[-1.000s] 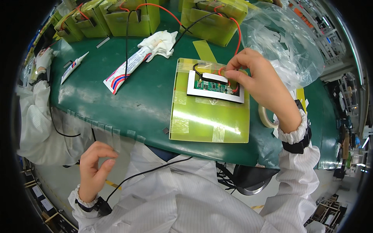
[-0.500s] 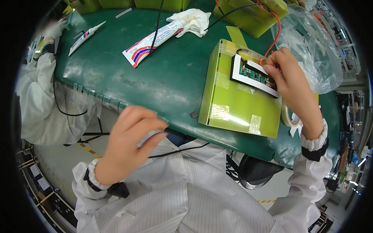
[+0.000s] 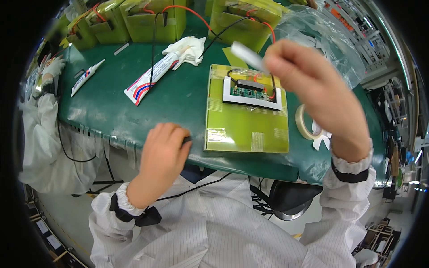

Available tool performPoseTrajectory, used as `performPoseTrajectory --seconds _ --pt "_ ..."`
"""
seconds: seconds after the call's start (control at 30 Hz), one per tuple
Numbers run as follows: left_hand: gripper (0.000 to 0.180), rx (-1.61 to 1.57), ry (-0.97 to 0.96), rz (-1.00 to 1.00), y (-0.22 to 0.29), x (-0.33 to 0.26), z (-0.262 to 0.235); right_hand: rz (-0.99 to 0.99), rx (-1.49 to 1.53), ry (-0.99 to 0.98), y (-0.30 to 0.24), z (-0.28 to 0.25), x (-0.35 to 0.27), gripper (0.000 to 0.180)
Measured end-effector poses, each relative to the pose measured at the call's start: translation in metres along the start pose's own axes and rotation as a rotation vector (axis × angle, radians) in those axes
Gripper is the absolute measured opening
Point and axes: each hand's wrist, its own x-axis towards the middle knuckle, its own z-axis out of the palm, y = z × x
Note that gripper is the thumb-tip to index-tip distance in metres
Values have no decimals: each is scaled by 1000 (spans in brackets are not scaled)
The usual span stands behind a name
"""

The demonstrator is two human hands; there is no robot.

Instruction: The person assembles electronic components onto a large battery pack by taping insulated tubes with adhesive tape, positioning a circuit board, and securing wires. The adhesive tape is cut with scissors.

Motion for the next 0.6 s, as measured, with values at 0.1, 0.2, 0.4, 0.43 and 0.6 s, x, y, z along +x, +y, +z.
performPoseTrajectory --seconds 0.1,0.2,0.4,0.43,0.6 --pt "17 -198 6 -24 9 8 -26 -83 152 126 -5 -24 -24 22" --pt "23 -434 -21 8 36 13 -40 -165 444 229 5 -29 -63 14" --pt "22 -618 -70 187 101 28 -7 101 381 799 54 -7 -161 10" --pt "23 -672 -61 201 113 33 5 169 413 832 63 -3 -180 10" --pt "29 -898 -145 168 142 30 49 255 834 668 73 44 -207 8"
